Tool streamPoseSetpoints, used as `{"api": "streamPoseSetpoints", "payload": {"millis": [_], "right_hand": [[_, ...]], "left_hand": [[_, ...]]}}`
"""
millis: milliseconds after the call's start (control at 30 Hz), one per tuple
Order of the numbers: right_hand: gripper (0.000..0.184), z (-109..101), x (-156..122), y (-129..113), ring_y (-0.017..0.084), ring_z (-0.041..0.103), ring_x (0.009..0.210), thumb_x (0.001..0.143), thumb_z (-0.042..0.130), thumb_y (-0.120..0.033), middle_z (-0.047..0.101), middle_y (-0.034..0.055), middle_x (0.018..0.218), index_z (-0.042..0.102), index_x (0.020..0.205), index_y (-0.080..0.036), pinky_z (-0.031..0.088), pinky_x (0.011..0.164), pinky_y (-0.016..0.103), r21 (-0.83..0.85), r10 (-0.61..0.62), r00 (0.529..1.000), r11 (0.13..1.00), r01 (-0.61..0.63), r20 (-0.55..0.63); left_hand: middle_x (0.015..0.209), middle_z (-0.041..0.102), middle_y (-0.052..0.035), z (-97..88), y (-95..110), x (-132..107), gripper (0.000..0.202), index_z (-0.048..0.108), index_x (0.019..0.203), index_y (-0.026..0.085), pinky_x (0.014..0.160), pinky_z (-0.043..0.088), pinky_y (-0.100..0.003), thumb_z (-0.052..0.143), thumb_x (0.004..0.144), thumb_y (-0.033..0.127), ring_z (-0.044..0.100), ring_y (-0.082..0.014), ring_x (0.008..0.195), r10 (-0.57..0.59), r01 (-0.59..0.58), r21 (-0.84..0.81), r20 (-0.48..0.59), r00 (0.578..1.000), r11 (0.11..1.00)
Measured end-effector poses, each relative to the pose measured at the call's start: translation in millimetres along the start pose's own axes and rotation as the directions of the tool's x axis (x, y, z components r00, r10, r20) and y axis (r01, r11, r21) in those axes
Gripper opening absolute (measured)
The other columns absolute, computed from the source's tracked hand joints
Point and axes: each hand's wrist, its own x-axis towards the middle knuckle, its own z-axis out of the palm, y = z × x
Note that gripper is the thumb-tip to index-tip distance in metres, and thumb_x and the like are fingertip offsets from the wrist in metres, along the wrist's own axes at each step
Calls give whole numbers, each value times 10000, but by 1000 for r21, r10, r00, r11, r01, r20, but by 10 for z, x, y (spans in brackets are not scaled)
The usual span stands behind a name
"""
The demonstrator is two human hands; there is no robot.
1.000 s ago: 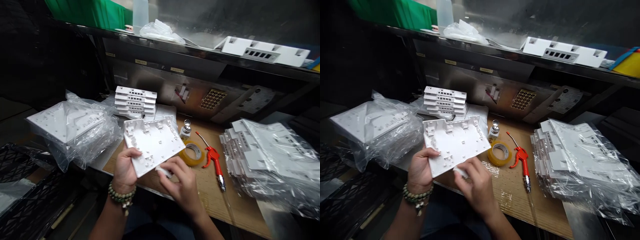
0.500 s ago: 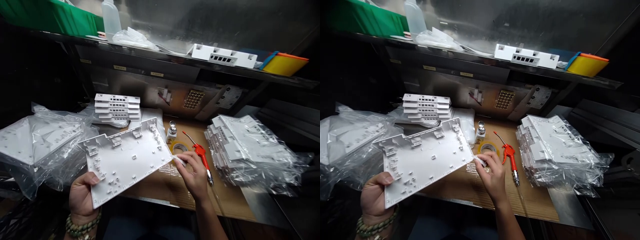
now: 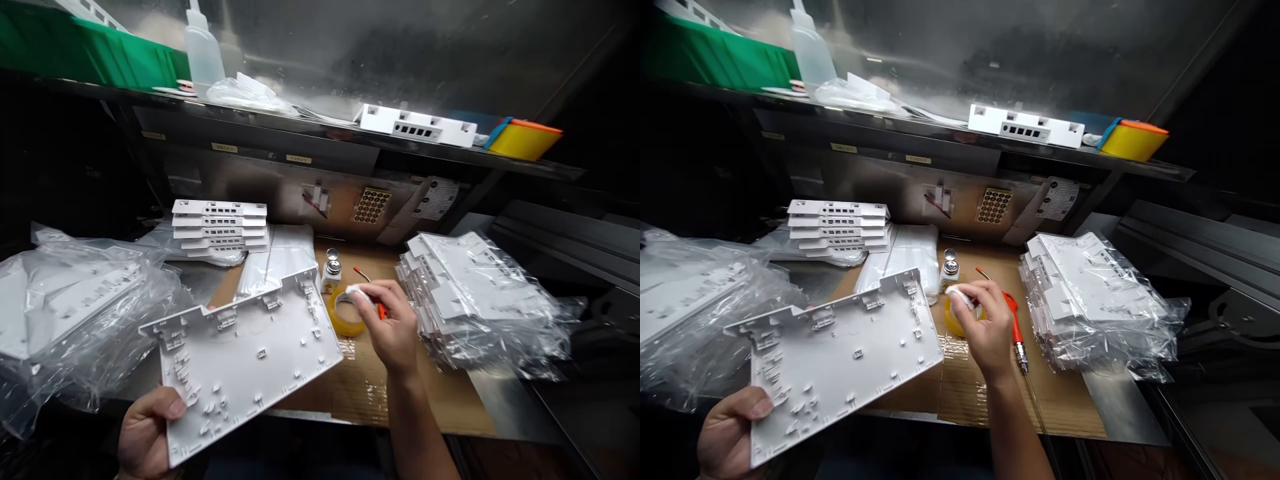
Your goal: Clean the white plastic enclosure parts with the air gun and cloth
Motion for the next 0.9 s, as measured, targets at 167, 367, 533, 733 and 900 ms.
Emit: {"api": "streamPoseSetpoints", "payload": {"millis": [167,367,533,733,900], "right_hand": [[101,213,146,-182,155,607,828,952,667,-246,656,33,938,747,1005,-214,528,745,321,61,-88,996,994,86,33],[97,272,98,-78,151,597,813,957,660,-236,650,32,918,748,989,-210,524,720,313,52,-52,999,997,52,-7],[103,256,63,-39,159,608,821,953,661,-220,656,44,936,749,1003,-204,525,723,317,8,-105,994,994,105,20],[102,270,18,31,158,597,796,954,670,-247,651,40,912,754,991,-202,509,713,316,2,-52,998,999,52,-26],[124,283,4,183,161,597,771,948,672,-284,662,38,896,765,961,-203,500,695,317,-67,-25,999,997,23,-25]], "left_hand": [[1295,681,139,-313,-108,-35,1175,227,1550,565,1045,493,-674,520,564,-1,530,-397,1321,-100,100,-4,9,995,995],[1296,720,-9,-310,-129,-66,1140,320,1590,396,1013,538,-629,519,556,-44,638,-416,1205,-112,112,1,16,994,994],[1255,749,11,-165,-170,-86,1159,348,1568,441,1009,568,-599,542,553,-84,708,-400,1103,-83,85,49,-30,996,995],[1289,735,-6,79,-241,-96,1183,350,1568,428,1017,557,-634,563,533,-106,699,-422,1107,-71,74,54,-66,995,996],[1268,751,-38,274,-235,-87,1170,391,1559,397,1020,562,-602,576,516,-101,712,-409,1102,-92,92,22,7,996,995]]}}
